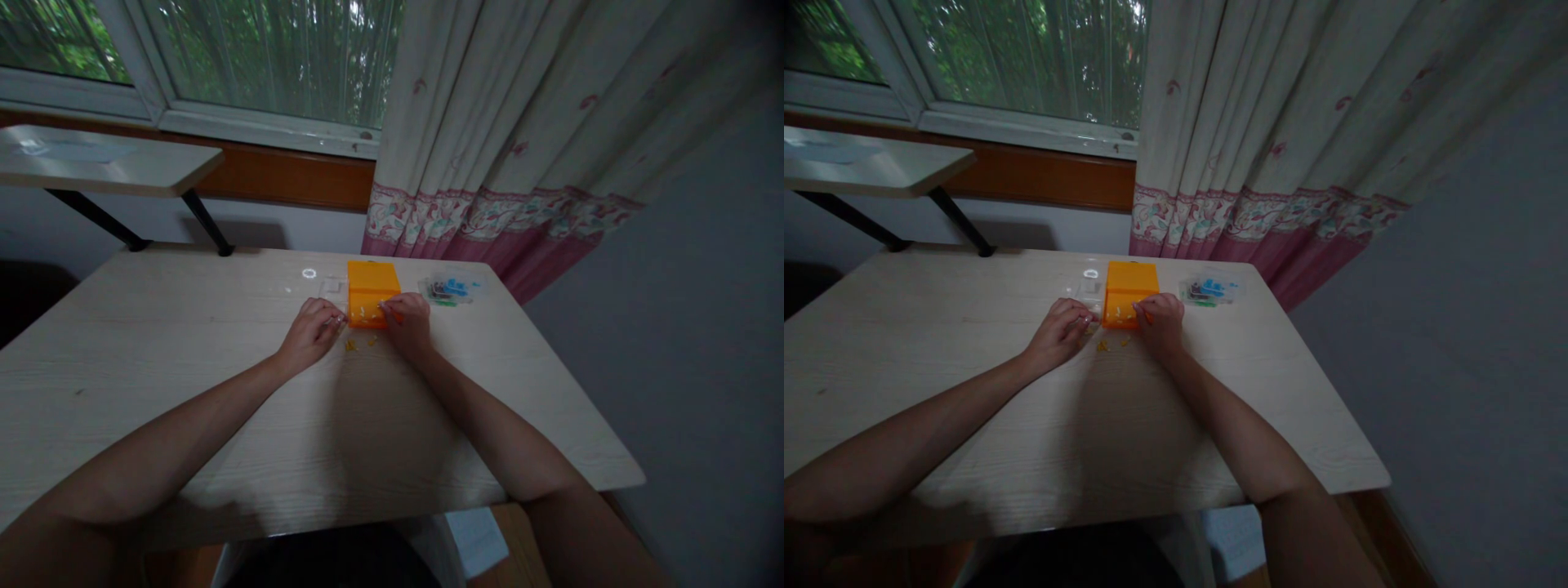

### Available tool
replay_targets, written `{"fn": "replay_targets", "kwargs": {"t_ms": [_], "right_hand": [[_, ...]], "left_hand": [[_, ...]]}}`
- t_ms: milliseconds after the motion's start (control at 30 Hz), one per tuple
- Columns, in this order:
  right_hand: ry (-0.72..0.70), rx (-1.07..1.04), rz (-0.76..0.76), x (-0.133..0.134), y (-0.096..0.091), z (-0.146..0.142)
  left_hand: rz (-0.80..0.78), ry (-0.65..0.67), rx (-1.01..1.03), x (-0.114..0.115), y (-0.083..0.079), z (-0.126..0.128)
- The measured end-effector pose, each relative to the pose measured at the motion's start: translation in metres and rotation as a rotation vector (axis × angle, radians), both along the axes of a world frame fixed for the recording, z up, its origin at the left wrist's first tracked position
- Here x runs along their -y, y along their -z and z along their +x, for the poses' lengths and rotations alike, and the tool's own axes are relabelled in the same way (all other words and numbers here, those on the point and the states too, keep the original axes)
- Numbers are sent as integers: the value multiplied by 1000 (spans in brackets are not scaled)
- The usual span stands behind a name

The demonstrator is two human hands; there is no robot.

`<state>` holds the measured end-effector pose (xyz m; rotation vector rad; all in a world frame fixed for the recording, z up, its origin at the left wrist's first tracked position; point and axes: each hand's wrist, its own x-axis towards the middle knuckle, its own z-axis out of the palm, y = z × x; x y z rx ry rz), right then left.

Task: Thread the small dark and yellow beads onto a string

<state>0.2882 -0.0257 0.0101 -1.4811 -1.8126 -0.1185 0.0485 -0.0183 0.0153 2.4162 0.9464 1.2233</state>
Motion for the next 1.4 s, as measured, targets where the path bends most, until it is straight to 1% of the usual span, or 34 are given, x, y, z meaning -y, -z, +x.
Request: {"fn": "replay_targets", "kwargs": {"t_ms": [167, 367, 700, 867, 1000, 1133, 1400], "right_hand": [[-31, 8, 4, 0, 0, 2], [-47, -16, 16, 0, 1, 2], [-43, -33, 3, 1, -1, 1], [-49, -32, -13, 1, -1, 1], [-66, -48, 1, 1, -3, 0], [-66, -35, -15, 2, -4, 0], [-65, 2, -15, 1, -4, -1]], "left_hand": [[-10, -5, -4, 1, -3, 0], [20, 13, -40, 0, 0, -1], [98, 123, -303, 6, -5, -6], [100, 156, -407, 11, -10, -7], [118, 145, -478, 13, -13, -7], [131, 140, -526, 11, -13, -8], [124, 125, -508, 10, -12, -8]]}}
